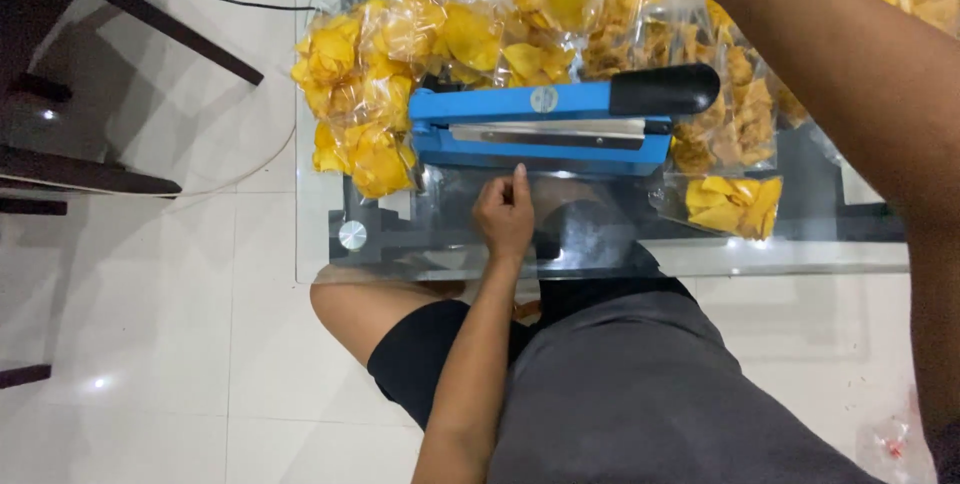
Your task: Manually filling small plastic bags with yellow chips and sealing them using an impulse sealer.
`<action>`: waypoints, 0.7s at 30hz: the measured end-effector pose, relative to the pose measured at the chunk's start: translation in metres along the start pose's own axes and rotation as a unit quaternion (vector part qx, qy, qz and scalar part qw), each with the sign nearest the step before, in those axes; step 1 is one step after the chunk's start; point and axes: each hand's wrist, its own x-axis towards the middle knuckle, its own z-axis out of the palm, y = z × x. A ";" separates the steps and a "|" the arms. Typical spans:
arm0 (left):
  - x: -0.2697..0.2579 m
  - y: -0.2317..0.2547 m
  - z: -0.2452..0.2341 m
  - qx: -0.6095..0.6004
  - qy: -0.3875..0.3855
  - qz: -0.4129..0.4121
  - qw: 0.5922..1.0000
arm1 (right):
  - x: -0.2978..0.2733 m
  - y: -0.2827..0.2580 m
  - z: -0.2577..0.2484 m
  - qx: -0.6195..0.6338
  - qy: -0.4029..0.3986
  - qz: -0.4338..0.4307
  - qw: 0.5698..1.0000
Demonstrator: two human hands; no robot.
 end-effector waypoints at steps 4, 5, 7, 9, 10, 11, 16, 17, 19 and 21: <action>-0.003 -0.003 -0.003 -0.018 -0.022 -0.025 0.999 | 0.017 -0.015 0.019 -0.116 -0.022 0.059 0.991; -0.003 -0.005 -0.002 -0.023 -0.018 -0.029 0.999 | 0.034 0.001 0.025 -0.073 -0.050 0.007 0.996; -0.004 -0.006 0.000 -0.025 -0.013 -0.037 0.999 | 0.053 0.011 0.035 -0.030 -0.084 -0.045 0.995; -0.004 -0.005 0.001 -0.020 -0.007 -0.031 0.999 | 0.054 0.002 0.044 0.019 -0.091 -0.008 0.996; -0.003 -0.003 0.000 -0.020 -0.008 -0.032 0.999 | 0.060 0.012 0.050 0.020 -0.092 -0.006 0.996; -0.002 -0.001 0.000 -0.027 -0.015 -0.041 0.999 | 0.066 0.023 0.056 -0.089 -0.059 -0.028 0.994; 0.000 0.006 -0.002 -0.020 -0.033 -0.059 0.997 | 0.071 0.038 0.069 -0.289 0.032 -0.101 0.951; 0.000 0.007 -0.003 -0.018 -0.033 -0.055 0.998 | 0.069 0.038 0.069 -0.321 0.033 -0.120 0.939; 0.002 0.007 -0.002 -0.016 -0.032 -0.049 0.998 | 0.066 0.034 0.065 -0.353 0.034 -0.139 0.924; 0.001 0.005 -0.001 -0.024 -0.025 -0.044 0.998 | 0.059 0.027 0.061 -0.343 0.030 -0.146 0.927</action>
